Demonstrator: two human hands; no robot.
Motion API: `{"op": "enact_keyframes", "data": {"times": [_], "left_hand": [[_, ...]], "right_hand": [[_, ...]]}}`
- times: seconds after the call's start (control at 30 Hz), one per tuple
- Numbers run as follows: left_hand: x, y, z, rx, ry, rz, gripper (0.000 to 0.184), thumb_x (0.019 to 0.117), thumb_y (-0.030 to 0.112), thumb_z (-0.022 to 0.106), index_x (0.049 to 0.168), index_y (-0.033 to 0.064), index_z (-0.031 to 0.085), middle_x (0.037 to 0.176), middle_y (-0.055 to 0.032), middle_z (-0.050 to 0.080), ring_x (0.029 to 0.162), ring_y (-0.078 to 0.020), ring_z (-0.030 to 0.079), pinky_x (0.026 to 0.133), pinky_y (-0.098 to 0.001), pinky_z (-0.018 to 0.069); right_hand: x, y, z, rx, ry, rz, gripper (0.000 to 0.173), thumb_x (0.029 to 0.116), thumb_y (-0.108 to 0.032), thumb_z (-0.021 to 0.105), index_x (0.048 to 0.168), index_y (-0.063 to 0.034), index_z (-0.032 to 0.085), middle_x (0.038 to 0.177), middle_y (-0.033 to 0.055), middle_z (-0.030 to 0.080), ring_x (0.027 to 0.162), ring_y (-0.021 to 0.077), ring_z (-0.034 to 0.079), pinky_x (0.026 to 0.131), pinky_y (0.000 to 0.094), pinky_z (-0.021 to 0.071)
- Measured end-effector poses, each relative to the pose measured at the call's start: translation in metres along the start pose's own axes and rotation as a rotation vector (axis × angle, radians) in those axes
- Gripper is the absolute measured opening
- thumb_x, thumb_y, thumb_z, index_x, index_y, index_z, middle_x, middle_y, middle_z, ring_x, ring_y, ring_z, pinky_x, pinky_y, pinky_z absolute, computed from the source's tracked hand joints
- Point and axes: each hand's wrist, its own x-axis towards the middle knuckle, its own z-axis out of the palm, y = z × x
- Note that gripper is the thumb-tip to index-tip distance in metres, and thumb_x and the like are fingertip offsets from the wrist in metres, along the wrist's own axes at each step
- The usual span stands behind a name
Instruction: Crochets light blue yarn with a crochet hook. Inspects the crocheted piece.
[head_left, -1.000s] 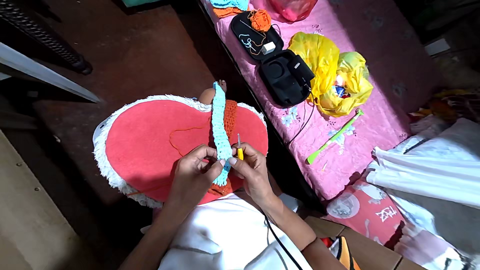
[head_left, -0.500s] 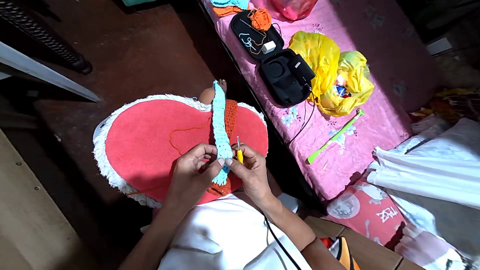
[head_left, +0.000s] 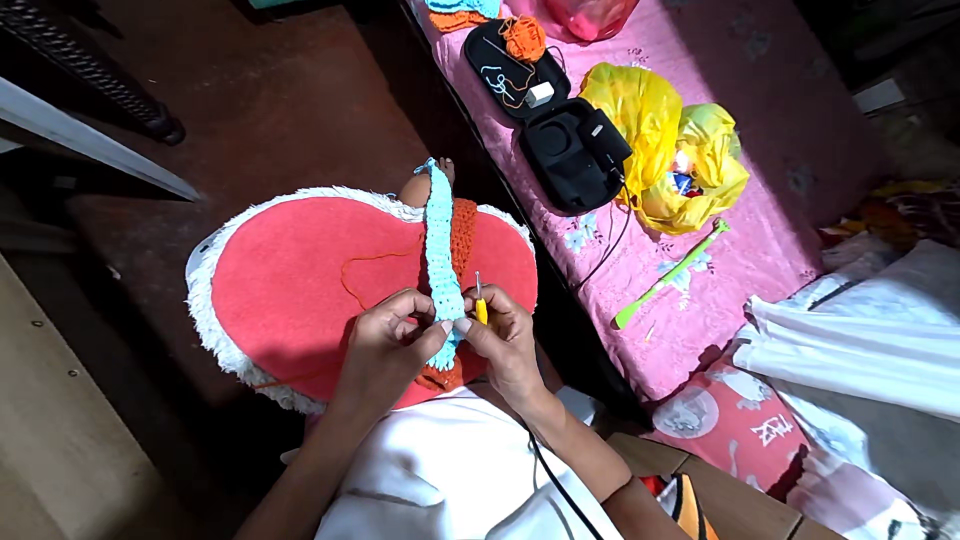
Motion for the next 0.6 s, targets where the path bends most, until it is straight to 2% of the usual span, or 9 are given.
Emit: {"op": "enact_keyframes", "data": {"times": [0.1,0.23,0.3,0.4,0.5,0.6], "left_hand": [[-0.001,-0.002,0.0,0.073,0.0,0.023,0.003,0.0861,0.012,0.069,0.088,0.0103,0.071,0.088,0.0054,0.07,0.069,0.0009,0.065,0.06,-0.0137,0.055],[-0.001,-0.004,0.001,0.13,0.011,0.065,0.004,0.0854,0.013,0.069,0.086,0.0099,0.071,0.086,0.0063,0.068,0.066,0.0037,0.062,0.059,-0.0117,0.0535],[-0.001,-0.005,0.002,0.135,0.018,0.064,0.005,0.085,0.013,0.069,0.088,0.0095,0.07,0.086,0.0062,0.069,0.066,0.0034,0.063,0.059,-0.012,0.054],[-0.001,-0.002,0.001,0.095,0.006,0.007,0.013,0.0853,0.012,0.07,0.098,0.0095,0.067,0.091,0.0044,0.072,0.072,-0.0005,0.068,0.063,-0.0155,0.0574],[0.0,0.005,-0.003,-0.028,-0.025,-0.071,0.016,0.0861,0.009,0.069,0.102,0.0093,0.067,0.092,0.0027,0.073,0.074,-0.0042,0.07,0.065,-0.0177,0.0587],[0.0,0.005,-0.002,-0.085,-0.015,-0.057,0.011,0.0886,0.007,0.067,0.1,0.0082,0.068,0.092,0.0024,0.073,0.077,-0.0044,0.071,0.068,-0.0186,0.0594]], "right_hand": [[0.002,-0.001,-0.003,0.058,-0.025,0.04,0.008,0.0913,0.0,0.061,0.098,0.0001,0.065,0.082,-0.0011,0.064,0.061,-0.0024,0.051,0.052,0.0137,0.0399],[0.003,-0.002,-0.002,0.064,-0.009,0.055,0.007,0.0895,0.002,0.063,0.096,0.0003,0.066,0.082,-0.0004,0.064,0.061,-0.0022,0.051,0.052,0.0136,0.0407],[0.003,-0.002,-0.001,0.056,0.006,0.054,0.007,0.089,0.003,0.064,0.095,0.0006,0.067,0.081,-0.0002,0.064,0.061,-0.0018,0.052,0.052,0.0137,0.0416],[0.002,-0.001,0.001,0.046,0.027,0.039,0.007,0.089,0.004,0.064,0.095,0.0012,0.067,0.081,0.0001,0.064,0.061,-0.0017,0.053,0.053,0.0137,0.0427],[0.002,0.001,0.001,0.012,0.036,0.012,0.007,0.0885,0.004,0.064,0.094,0.0013,0.068,0.085,0.0007,0.065,0.066,-0.001,0.056,0.055,0.0141,0.0455],[0.001,0.003,0.001,-0.027,0.038,-0.022,0.007,0.0868,0.005,0.065,0.093,0.0022,0.068,0.089,0.0024,0.066,0.075,0.0014,0.061,0.064,0.0162,0.0517]]}}
